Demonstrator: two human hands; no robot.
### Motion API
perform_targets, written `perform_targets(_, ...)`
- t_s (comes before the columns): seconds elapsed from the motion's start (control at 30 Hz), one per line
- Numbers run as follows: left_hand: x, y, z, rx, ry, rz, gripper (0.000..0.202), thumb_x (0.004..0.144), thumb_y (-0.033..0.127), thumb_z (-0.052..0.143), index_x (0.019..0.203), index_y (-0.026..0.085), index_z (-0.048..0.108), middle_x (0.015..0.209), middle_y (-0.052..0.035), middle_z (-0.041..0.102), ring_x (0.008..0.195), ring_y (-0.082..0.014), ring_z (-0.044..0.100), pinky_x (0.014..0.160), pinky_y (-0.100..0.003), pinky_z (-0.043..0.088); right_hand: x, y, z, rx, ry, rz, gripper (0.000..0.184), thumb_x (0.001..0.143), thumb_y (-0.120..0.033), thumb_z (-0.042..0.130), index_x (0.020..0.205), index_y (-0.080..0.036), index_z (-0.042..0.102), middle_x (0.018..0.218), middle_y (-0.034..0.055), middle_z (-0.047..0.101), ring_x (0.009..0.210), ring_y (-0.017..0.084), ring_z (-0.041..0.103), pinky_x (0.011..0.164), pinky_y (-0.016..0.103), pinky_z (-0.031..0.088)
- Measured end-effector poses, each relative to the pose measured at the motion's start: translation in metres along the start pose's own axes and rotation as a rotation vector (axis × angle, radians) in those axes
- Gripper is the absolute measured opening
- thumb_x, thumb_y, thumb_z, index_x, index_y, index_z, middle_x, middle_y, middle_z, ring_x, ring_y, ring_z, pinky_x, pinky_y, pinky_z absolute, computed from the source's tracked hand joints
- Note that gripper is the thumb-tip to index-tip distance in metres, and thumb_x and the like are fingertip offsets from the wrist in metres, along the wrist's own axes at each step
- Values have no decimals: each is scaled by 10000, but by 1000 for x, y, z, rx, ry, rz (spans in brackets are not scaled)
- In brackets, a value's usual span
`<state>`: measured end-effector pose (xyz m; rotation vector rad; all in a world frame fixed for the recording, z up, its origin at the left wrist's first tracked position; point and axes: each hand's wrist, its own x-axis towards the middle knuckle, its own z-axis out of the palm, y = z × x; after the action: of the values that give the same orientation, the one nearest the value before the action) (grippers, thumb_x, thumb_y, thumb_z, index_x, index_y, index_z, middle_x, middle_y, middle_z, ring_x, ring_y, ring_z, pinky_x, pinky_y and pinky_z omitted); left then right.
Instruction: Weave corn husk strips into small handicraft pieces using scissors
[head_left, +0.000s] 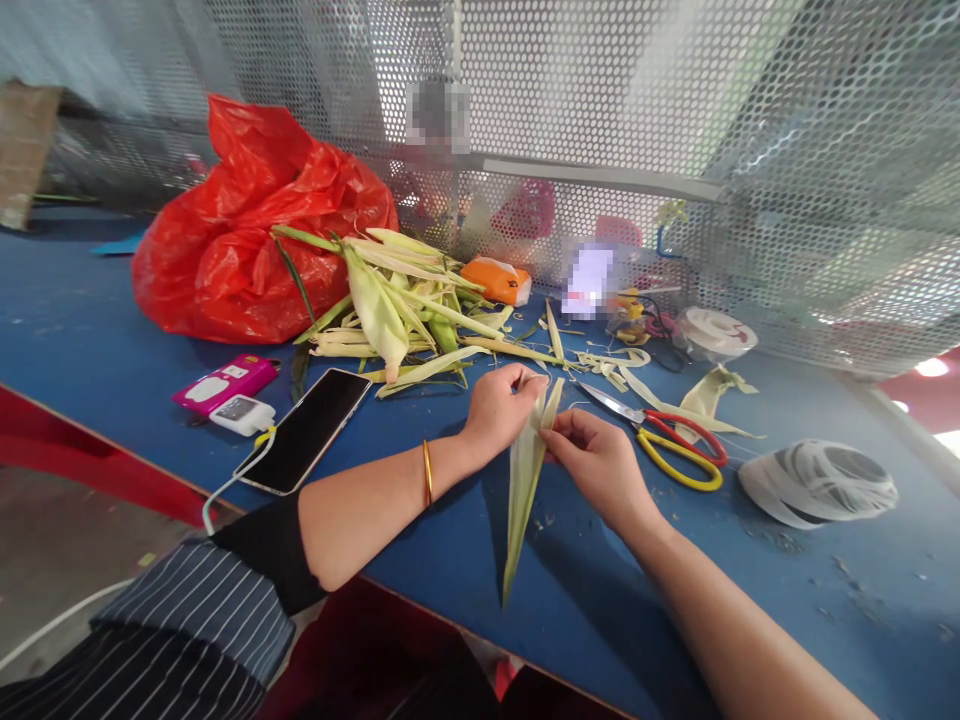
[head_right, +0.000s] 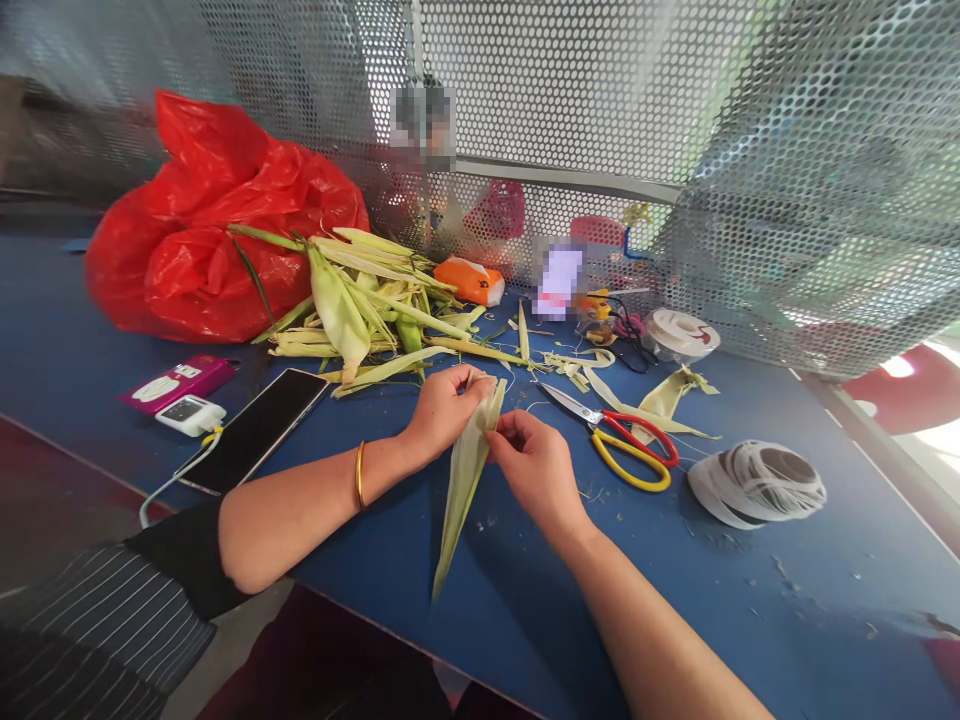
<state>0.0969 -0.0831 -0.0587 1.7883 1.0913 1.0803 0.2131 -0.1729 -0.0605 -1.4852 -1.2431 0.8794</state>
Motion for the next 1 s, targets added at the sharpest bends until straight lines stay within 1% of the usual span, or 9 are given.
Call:
perform_targets(0.17, 3, -5, 1, 6, 46, -2, 263, 830, 339, 558, 627, 174, 560, 606, 35, 536, 597, -110, 433, 595, -241, 335, -5, -4, 0, 4, 106, -69, 197, 788, -372, 636, 701, -199, 600, 588, -31, 584, 541, 125, 530, 557, 267, 455)
perform_targets(0.33, 7, -11, 1, -51, 83, -77, 264, 813, 349, 567, 613, 179, 537, 585, 43, 507, 582, -109, 411, 564, -244, 309, -8, -12, -3, -2, 241, -203, 164, 828, -366, 636, 804, -203, 635, 696, -3, 660, 635, 144, 605, 634, 286, 493)
perform_targets(0.4, 8, -11, 1, -63, 99, -67, 267, 819, 344, 559, 611, 179, 525, 580, 46, 500, 580, -107, 414, 567, -243, 311, -6, -11, -2, 78, 189, -144, 210, 796, -401, 676, 832, -197, 640, 723, 9, 675, 655, 151, 627, 634, 288, 509)
perform_targets(0.57, 8, -7, -1, 5, 128, 3, 277, 831, 321, 560, 599, 176, 514, 567, 51, 482, 575, -100, 403, 584, -241, 311, -2, -6, 6, 242, -33, 188, 367, 625, -452, 799, 799, -171, 640, 682, 1, 664, 582, 124, 608, 556, 258, 511)
perform_targets(0.7, 7, -4, 0, -70, 137, -32, 316, 836, 371, 575, 598, 174, 510, 569, 45, 476, 566, -96, 400, 558, -232, 308, -3, -7, 6, 302, -51, 273, 345, 607, -453, 796, 711, -164, 639, 586, -29, 614, 519, 90, 554, 510, 223, 485)
perform_targets(0.77, 4, -1, 2, -203, 86, -138, 364, 830, 471, 582, 625, 175, 526, 565, 41, 480, 528, -94, 408, 512, -228, 309, -3, -7, 5, 317, 11, 241, 334, 597, -444, 801, 686, -165, 641, 565, -39, 598, 499, 79, 527, 498, 214, 477)
perform_targets(0.83, -2, 3, 5, -338, -25, -268, 415, 803, 553, 596, 642, 176, 533, 545, 41, 473, 473, -90, 403, 456, -224, 299, -1, -6, 3, 316, 84, 198, 330, 598, -445, 801, 691, -169, 645, 585, -32, 618, 505, 84, 533, 494, 215, 479)
perform_targets(0.93, -11, 8, 10, -453, -175, -352, 364, 775, 479, 658, 639, 163, 541, 540, 39, 480, 456, -79, 413, 440, -210, 313, 0, -4, 1, 285, 125, 154, 322, 636, -464, 775, 695, -176, 645, 612, -10, 648, 533, 113, 570, 498, 235, 494)
perform_targets(1.0, -17, 9, 12, -487, -186, -342, 324, 781, 436, 662, 659, 154, 558, 561, 32, 504, 470, -80, 436, 445, -204, 327, 0, -3, 1, 248, 146, 126, 318, 664, -476, 753, 685, -180, 639, 603, -5, 646, 526, 124, 570, 493, 250, 499)
